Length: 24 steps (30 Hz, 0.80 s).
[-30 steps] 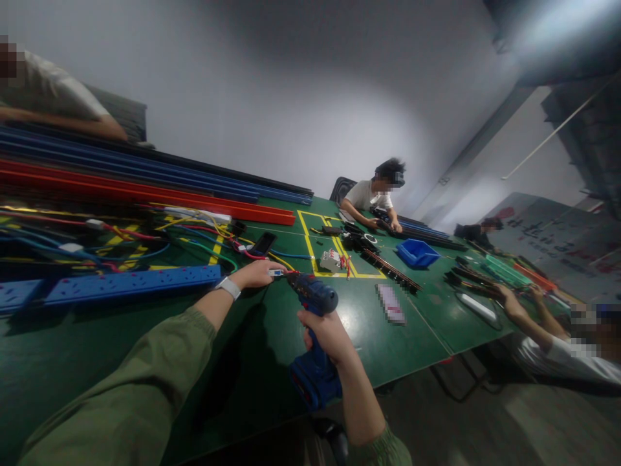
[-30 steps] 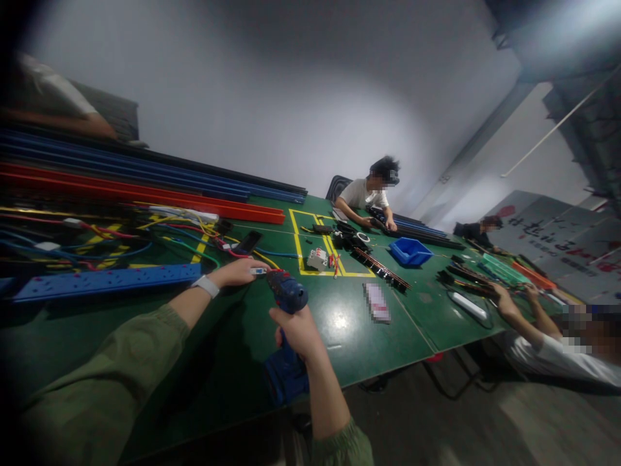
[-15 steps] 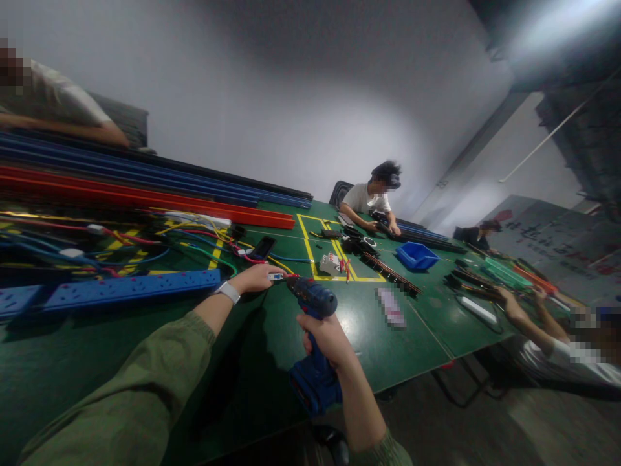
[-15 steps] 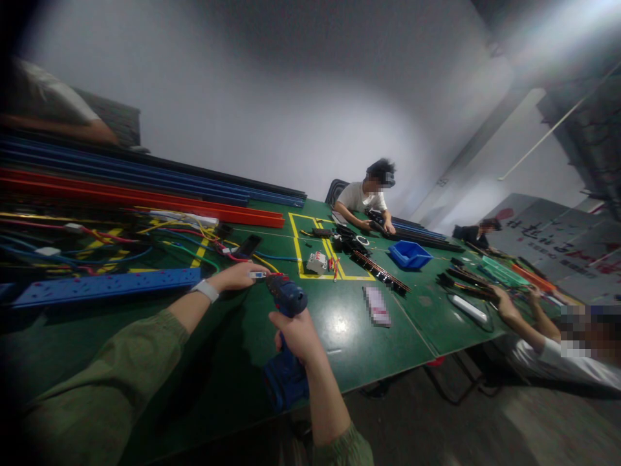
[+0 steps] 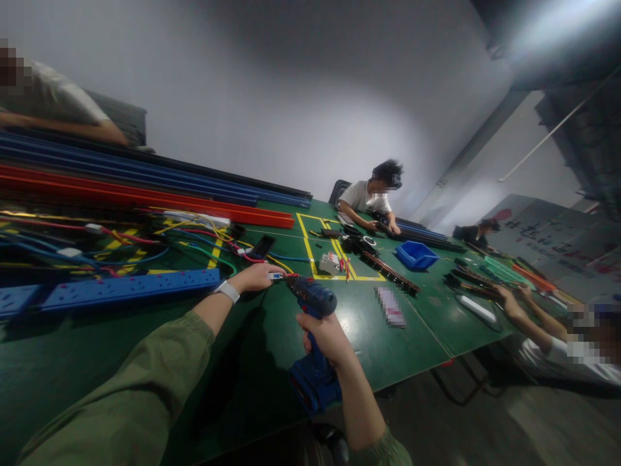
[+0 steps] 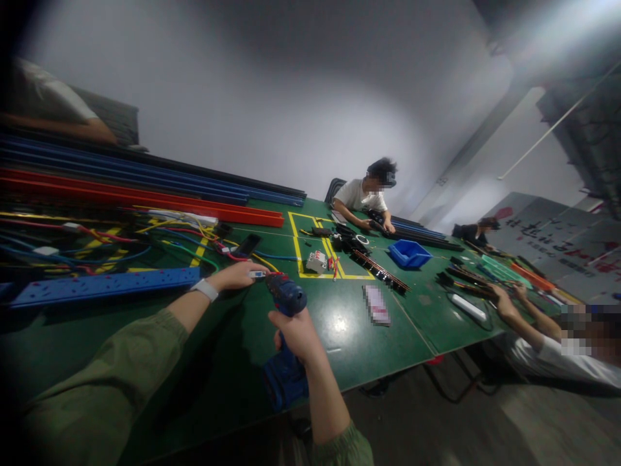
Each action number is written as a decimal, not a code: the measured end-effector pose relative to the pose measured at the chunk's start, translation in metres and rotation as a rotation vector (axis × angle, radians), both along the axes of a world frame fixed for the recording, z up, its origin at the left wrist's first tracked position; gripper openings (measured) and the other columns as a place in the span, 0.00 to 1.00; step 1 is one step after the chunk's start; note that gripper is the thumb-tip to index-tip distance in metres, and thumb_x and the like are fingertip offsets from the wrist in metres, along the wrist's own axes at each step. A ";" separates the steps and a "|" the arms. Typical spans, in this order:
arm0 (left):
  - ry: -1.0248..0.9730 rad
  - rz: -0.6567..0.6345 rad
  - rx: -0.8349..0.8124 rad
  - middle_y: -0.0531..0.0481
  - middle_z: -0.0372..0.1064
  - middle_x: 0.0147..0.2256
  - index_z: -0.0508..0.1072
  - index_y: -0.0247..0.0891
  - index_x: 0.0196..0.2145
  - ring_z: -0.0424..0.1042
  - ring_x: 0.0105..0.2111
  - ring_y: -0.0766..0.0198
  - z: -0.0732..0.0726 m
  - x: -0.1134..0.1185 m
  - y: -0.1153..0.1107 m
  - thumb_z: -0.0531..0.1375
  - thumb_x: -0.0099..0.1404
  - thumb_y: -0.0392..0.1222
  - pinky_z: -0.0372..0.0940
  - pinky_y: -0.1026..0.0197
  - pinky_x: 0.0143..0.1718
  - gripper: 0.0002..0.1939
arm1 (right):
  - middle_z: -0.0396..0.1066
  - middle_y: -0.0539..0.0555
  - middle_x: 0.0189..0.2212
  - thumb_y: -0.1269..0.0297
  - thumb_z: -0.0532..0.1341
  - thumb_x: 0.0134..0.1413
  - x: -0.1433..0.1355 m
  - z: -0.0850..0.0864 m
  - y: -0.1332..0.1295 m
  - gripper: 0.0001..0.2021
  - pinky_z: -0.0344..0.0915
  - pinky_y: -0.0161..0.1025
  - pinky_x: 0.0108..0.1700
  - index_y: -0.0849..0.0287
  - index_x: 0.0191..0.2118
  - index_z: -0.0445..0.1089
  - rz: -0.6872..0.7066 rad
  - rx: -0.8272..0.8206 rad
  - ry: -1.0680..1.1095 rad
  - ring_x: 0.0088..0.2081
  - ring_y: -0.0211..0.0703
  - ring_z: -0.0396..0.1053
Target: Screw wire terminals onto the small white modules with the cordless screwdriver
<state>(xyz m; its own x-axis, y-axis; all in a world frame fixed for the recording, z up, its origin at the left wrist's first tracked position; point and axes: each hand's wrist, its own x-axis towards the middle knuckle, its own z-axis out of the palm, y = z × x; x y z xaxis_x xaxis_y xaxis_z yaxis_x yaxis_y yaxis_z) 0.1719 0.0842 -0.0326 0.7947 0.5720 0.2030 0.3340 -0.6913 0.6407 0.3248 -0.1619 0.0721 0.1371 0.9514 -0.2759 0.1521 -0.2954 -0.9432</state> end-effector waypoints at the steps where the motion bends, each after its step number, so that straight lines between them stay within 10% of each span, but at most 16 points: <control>1: -0.004 0.004 -0.003 0.48 0.76 0.47 0.76 0.43 0.50 0.73 0.45 0.57 0.001 0.000 -0.001 0.56 0.56 0.39 0.62 0.61 0.50 0.23 | 0.58 0.40 0.11 0.60 0.62 0.50 0.000 0.000 0.000 0.11 0.56 0.33 0.19 0.59 0.38 0.64 0.001 -0.003 -0.002 0.13 0.36 0.61; 24: -0.040 0.002 -0.046 0.49 0.75 0.48 0.75 0.41 0.51 0.72 0.50 0.56 0.010 -0.002 -0.010 0.56 0.58 0.41 0.61 0.61 0.54 0.23 | 0.58 0.40 0.11 0.60 0.63 0.48 0.000 -0.002 0.001 0.14 0.56 0.33 0.19 0.60 0.40 0.65 -0.025 -0.032 0.028 0.12 0.36 0.59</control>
<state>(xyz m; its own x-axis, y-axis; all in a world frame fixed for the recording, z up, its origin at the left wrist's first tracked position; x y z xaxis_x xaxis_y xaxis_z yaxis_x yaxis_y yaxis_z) 0.1697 0.0743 -0.0231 0.7857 0.5828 0.2077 0.3087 -0.6602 0.6847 0.3251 -0.1610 0.0706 0.1527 0.9383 -0.3102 0.1180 -0.3289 -0.9370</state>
